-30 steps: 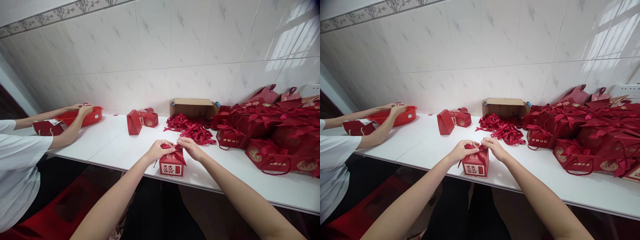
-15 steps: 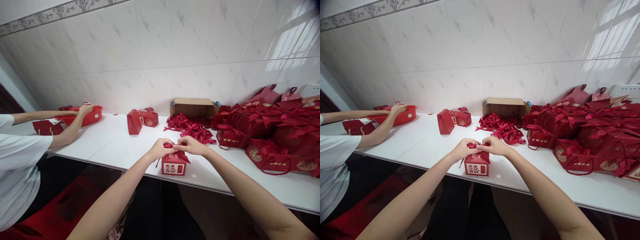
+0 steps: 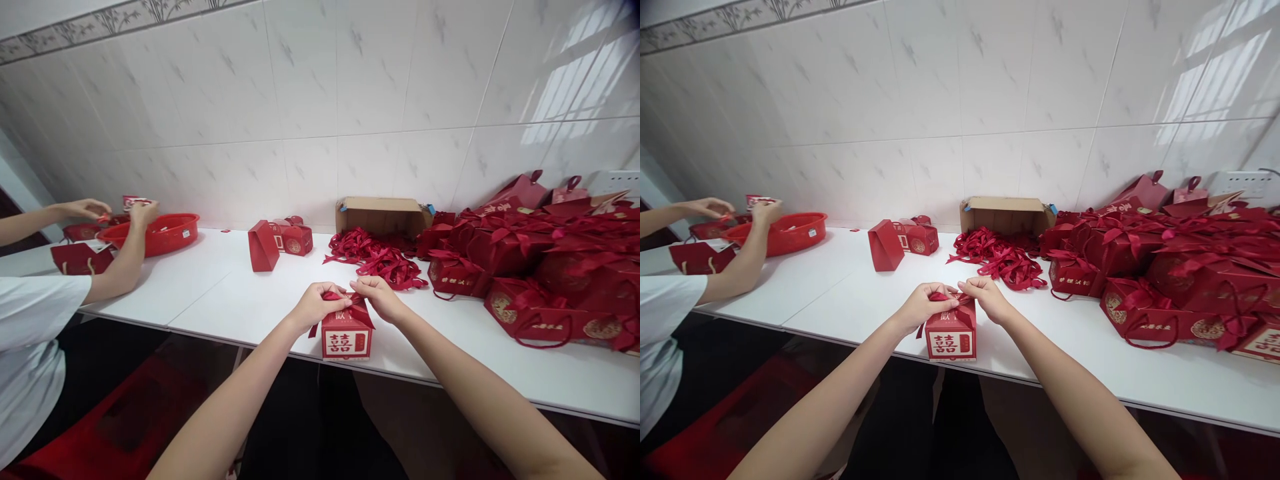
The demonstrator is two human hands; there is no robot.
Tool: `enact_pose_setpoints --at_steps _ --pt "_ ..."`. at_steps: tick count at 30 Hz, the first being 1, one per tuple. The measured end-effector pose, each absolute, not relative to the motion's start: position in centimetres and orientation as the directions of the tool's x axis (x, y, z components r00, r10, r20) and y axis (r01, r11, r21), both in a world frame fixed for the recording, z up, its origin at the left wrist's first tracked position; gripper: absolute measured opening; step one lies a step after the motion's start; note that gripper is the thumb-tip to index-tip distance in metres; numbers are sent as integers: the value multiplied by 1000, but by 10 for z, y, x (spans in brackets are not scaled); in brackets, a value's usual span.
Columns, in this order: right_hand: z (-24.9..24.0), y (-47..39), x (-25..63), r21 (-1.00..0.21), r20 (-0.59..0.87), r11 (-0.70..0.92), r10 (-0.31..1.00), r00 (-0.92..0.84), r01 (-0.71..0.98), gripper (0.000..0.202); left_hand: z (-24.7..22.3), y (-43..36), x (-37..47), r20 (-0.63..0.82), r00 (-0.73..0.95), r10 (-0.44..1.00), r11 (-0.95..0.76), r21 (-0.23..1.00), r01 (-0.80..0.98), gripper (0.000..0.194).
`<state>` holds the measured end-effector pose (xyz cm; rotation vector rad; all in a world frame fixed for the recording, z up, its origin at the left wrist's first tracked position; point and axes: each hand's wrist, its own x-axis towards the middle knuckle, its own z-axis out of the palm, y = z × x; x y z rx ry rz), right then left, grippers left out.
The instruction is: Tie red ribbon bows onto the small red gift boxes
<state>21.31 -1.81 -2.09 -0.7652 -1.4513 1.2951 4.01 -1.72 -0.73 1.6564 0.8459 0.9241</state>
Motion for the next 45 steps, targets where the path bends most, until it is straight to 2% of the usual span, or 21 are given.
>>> enact_pose_setpoints --at_steps 6,11,18,19,21,23,25,26,29,32,35,37,39,41,42,44,45 --pt "-20 -21 214 -950 288 239 919 -268 -200 51 -9 -20 37 165 458 874 -240 964 111 30" --pt "-22 -25 216 -950 301 265 915 -269 -163 50 -9 -23 36 175 471 865 -250 963 103 29" --pt "-26 -34 225 -907 412 419 902 -129 32 39 -4 -25 31 218 526 822 -323 940 115 26" --pt "-27 -37 231 -896 430 441 889 -157 47 48 -8 -23 27 251 505 825 -340 936 90 30" --pt "-29 -43 243 -870 435 484 844 -313 94 82 -19 -16 15 344 389 854 -397 916 60 35" --pt "-31 -50 251 -829 392 527 786 -478 186 103 -37 -5 1 419 214 882 -455 876 158 35" --pt "-31 -57 251 -779 373 566 765 -525 271 103 -56 10 -12 402 125 907 -413 791 451 38" --pt "-30 -60 250 -761 389 580 766 -513 289 97 -64 16 -16 384 148 911 -392 700 597 39" --pt "-27 -67 247 -752 436 589 782 -445 298 81 -79 25 -19 305 304 903 -411 399 820 38" --pt "-17 -76 265 -762 440 553 824 -358 337 78 -78 23 -15 261 386 885 -452 276 848 40" --pt "10 -86 314 -726 522 532 839 -156 435 73 -74 19 -13 224 387 895 -439 279 854 45" --pt "41 -92 358 -671 619 474 781 79 570 74 -73 20 -14 230 376 897 -432 285 856 44" --pt "75 -97 406 -579 748 325 577 329 748 80 -74 21 -15 253 369 895 -435 301 849 42" --pt "103 -98 451 -505 838 112 299 456 856 84 -73 22 -16 258 359 897 -434 357 827 45" --pt "111 -97 472 -506 849 41 196 490 861 87 -73 22 -17 253 347 903 -424 400 812 49" --pt "115 -91 508 -515 850 -17 118 513 857 86 -71 20 -18 227 312 923 -385 490 782 57" --pt "112 -87 522 -588 794 -54 155 588 807 92 -70 19 -18 214 296 931 -366 522 770 60"
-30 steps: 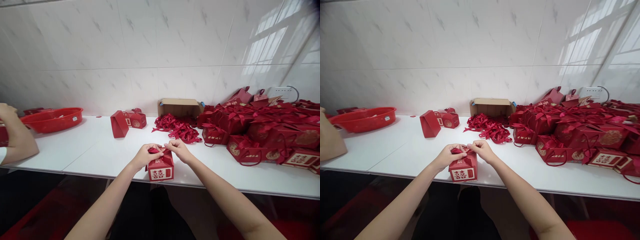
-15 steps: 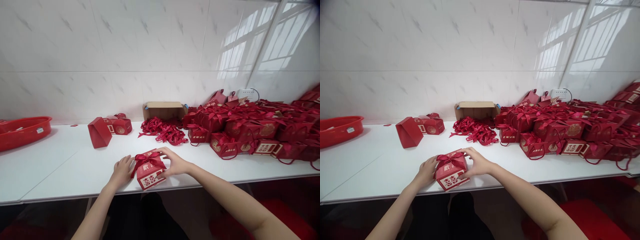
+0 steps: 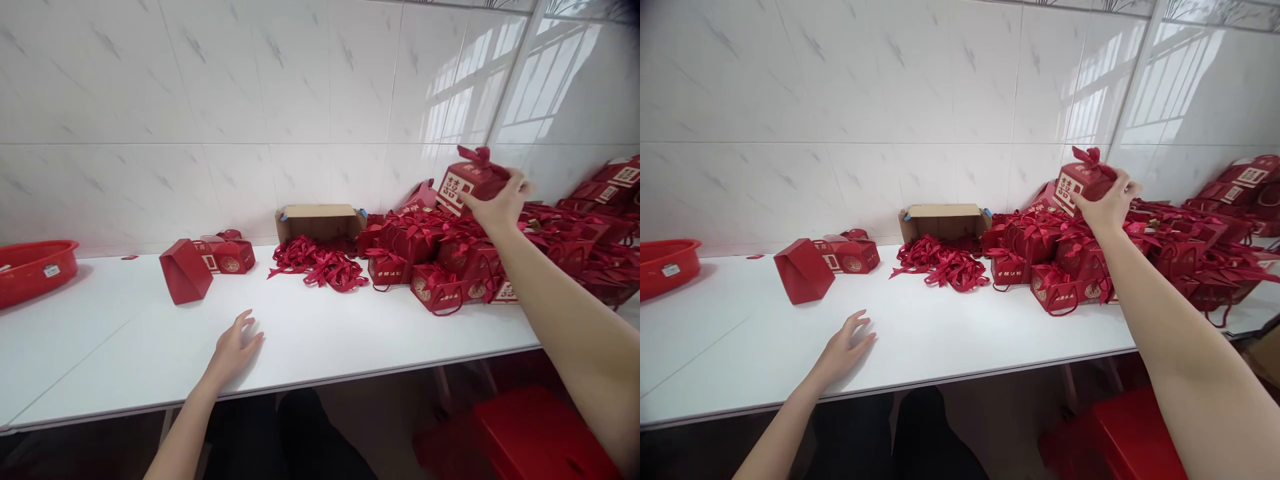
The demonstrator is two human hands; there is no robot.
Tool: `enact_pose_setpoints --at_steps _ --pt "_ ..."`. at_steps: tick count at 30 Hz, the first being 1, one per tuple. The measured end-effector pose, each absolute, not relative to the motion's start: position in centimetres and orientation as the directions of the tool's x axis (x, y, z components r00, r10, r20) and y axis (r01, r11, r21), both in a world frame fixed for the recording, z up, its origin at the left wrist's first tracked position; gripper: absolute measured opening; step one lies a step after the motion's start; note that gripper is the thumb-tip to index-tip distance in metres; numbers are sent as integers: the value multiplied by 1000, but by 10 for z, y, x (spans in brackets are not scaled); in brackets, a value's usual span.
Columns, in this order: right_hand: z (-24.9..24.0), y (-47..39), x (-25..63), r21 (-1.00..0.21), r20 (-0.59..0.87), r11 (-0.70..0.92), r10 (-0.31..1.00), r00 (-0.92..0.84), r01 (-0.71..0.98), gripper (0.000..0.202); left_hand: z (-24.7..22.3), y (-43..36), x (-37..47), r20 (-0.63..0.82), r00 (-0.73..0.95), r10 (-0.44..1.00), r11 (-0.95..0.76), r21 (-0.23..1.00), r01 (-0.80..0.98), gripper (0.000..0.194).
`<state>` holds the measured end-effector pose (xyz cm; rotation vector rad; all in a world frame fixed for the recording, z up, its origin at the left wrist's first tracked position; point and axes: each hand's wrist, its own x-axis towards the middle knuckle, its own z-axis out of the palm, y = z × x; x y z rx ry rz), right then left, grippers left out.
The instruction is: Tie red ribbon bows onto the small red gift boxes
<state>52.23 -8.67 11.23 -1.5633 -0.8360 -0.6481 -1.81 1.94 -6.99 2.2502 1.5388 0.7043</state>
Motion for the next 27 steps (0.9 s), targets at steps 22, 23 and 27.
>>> enact_pose_setpoints --at_steps 22,23,27 --pt "-71 39 269 -300 424 45 901 91 953 61 -83 11 -18 277 419 865 -493 315 811 35" --pt "-81 46 264 -297 372 77 927 41 952 61 -83 11 -18 270 419 867 -491 315 812 36" --pt "-93 57 261 -304 337 94 941 15 948 44 -84 10 -19 259 419 870 -487 322 812 37"
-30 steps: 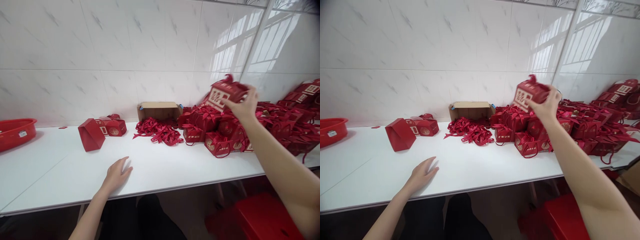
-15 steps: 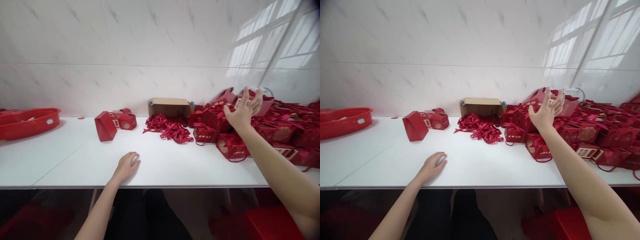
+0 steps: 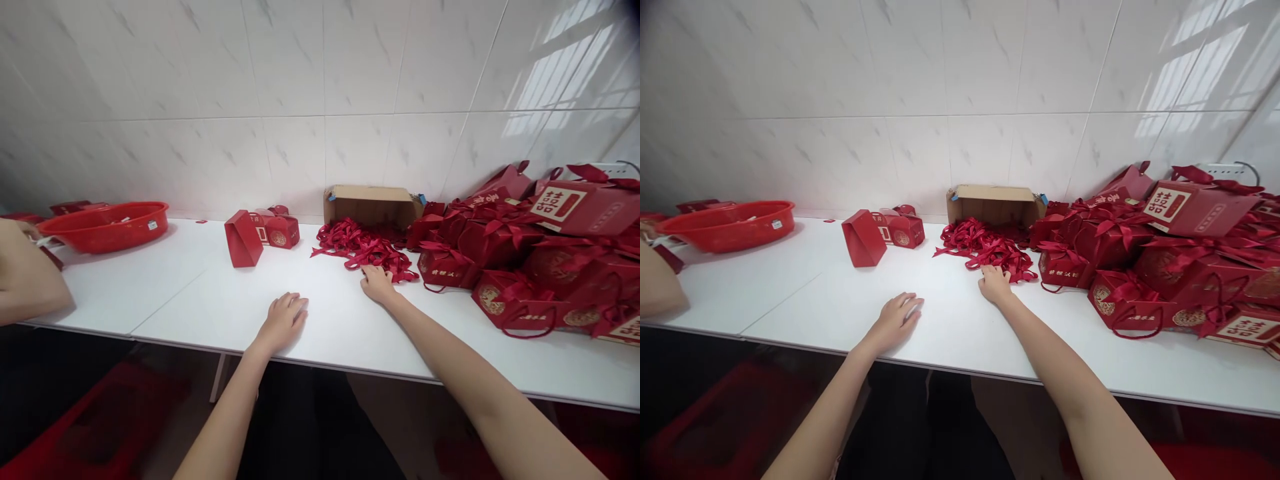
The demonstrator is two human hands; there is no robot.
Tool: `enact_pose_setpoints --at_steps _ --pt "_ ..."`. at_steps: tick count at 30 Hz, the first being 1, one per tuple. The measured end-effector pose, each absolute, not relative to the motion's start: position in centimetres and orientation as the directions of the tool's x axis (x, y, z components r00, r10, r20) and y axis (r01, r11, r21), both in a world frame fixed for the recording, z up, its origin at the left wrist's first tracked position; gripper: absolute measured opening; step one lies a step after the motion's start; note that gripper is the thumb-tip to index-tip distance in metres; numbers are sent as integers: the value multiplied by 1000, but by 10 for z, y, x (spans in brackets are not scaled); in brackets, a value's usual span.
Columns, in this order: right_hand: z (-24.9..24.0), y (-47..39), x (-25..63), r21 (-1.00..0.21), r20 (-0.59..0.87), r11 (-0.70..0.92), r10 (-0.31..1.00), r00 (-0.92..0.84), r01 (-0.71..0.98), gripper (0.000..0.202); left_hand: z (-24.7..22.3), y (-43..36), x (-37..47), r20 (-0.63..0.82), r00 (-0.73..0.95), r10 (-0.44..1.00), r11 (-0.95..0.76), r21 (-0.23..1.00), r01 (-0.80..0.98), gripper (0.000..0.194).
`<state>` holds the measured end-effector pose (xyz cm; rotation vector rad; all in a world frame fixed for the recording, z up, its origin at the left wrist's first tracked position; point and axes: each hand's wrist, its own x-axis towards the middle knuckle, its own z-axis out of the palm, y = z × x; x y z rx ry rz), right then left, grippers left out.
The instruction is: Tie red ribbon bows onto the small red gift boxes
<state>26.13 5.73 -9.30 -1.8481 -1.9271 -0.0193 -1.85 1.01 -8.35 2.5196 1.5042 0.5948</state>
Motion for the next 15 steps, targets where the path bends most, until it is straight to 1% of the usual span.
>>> enact_pose_setpoints --at_steps 2,4,10,15 --pt "-91 54 262 -306 363 97 932 21 947 33 -83 10 -19 265 419 869 -490 328 808 37" --pt "-90 48 262 -311 382 111 924 17 944 28 -83 10 -19 274 419 866 -495 338 801 37" --pt "-89 28 259 -365 416 110 908 56 925 26 -84 13 -19 301 405 864 -499 402 768 36" --pt "-78 5 252 -418 508 189 859 56 888 27 -81 11 -14 320 319 892 -440 456 773 40"
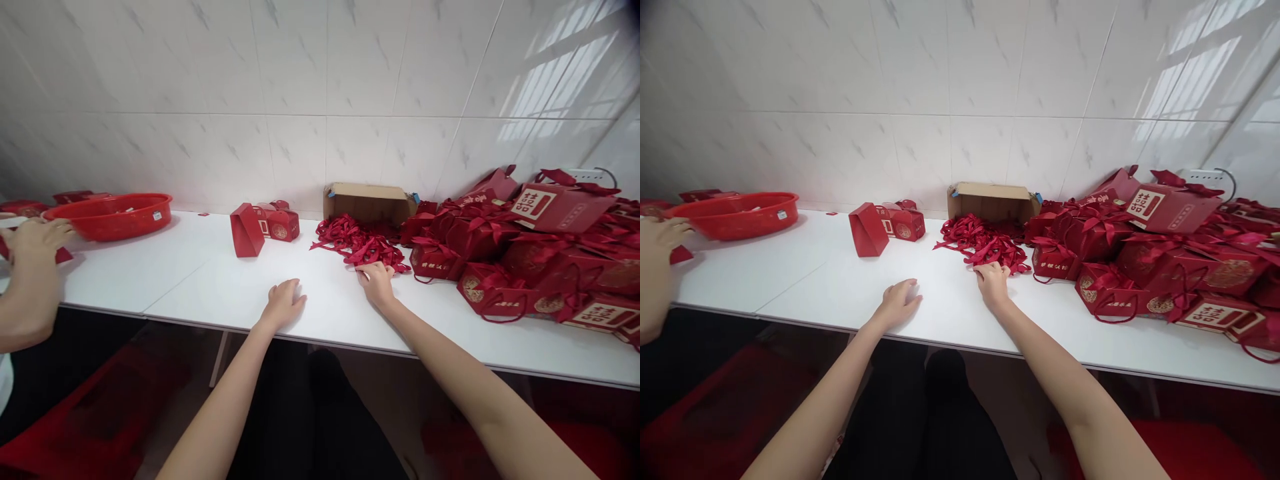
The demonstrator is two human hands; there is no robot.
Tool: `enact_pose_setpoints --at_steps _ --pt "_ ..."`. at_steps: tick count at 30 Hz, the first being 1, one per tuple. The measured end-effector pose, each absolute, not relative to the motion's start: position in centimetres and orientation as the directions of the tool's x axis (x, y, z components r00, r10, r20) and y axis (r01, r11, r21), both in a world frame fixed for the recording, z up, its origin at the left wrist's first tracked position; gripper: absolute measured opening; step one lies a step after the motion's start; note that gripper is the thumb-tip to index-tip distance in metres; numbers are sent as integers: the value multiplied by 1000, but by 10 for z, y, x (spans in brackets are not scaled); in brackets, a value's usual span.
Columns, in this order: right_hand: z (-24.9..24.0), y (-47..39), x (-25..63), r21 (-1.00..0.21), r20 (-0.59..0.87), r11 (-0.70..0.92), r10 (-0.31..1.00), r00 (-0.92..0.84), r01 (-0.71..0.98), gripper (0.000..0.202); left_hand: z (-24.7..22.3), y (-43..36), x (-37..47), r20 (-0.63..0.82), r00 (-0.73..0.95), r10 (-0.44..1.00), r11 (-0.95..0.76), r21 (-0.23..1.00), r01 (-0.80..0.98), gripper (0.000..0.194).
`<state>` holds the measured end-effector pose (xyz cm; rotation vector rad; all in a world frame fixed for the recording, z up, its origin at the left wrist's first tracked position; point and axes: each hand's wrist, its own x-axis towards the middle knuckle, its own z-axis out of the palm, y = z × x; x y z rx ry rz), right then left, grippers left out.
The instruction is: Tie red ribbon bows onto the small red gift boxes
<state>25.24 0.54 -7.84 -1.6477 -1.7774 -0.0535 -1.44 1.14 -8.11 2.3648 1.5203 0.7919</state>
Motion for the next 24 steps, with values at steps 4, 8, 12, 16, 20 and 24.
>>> enact_pose_setpoints --at_steps 4,8,12,16,20,24 --pt "-71 -15 229 -492 556 287 830 43 822 22 -78 -2 4 352 296 888 -445 494 747 40" --pt "-71 -32 204 -551 559 392 829 -23 737 22 -78 -19 32 380 313 870 -485 551 679 54" --pt "-71 -51 199 -573 552 518 817 -168 635 21 -76 -28 45 420 300 856 -513 628 585 39" --pt "-70 -66 208 -639 545 524 825 -149 564 19 -75 -33 41 450 308 838 -545 681 490 11" --pt "-79 -67 214 -745 468 467 875 -125 477 20 -78 -36 37 458 300 837 -546 742 390 8" --pt "-89 -61 215 -844 396 396 915 -79 361 25 -81 -38 37 417 341 842 -511 819 261 8"
